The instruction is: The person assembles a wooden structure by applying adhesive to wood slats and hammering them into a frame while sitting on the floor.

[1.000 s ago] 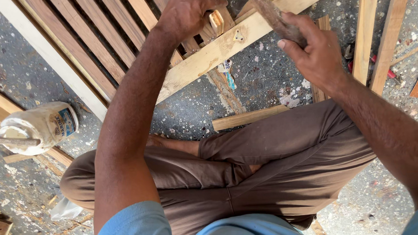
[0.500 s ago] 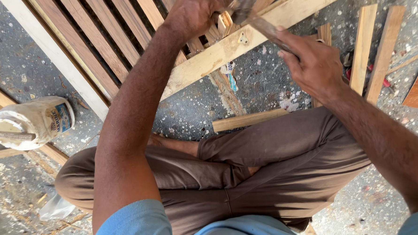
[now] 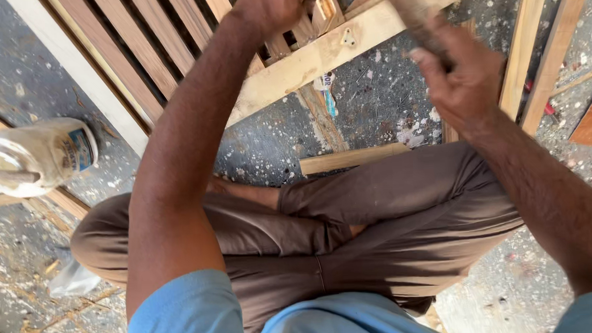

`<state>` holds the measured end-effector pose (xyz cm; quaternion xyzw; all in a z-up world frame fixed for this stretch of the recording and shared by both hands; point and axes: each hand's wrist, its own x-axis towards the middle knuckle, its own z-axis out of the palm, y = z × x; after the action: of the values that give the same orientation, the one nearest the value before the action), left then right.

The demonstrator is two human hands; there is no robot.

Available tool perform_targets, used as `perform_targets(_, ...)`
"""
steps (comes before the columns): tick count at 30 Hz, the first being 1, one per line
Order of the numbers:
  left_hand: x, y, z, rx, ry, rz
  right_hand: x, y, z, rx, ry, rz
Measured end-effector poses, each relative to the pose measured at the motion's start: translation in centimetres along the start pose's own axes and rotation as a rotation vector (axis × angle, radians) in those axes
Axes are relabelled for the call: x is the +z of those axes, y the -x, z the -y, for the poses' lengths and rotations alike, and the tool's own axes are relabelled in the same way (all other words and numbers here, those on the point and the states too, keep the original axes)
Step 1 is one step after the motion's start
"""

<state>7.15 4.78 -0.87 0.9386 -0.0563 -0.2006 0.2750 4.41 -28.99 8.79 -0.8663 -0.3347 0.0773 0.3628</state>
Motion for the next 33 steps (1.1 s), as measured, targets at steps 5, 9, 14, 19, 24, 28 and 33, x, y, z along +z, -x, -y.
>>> perform_targets(5,0.4,0.1,0.9,0.524,-0.208,-0.521,0.3,-1.8,0.1,-0.074,0.33,0.16)
perform_targets(9,1.7,-1.0,2.3,0.295,-0.047,-0.247,0.1,-1.3,-0.5,-0.13,0.119,-0.031)
perform_targets(14,0.4,-0.1,1.2,0.467,-0.172,-0.444,0.7,-1.7,0.1,-0.002,0.391,0.173)
perform_targets(19,0.2,0.5,0.2,0.35,-0.118,-0.317,0.5,-1.6,-0.5,-0.084,0.103,-0.062)
perform_targets(24,-1.2,0.9,-0.3,0.51,-0.197,-0.465,0.2,-2.0,0.0,0.004,0.353,0.172)
perform_targets(28,0.0,1.0,0.0,0.335,-0.169,-0.332,0.2,-1.1,0.1,0.111,0.062,0.003)
perform_targets(33,-0.7,0.5,0.1,0.468,-0.175,-0.402,0.5,-1.6,-0.2,-0.089,0.366,0.096)
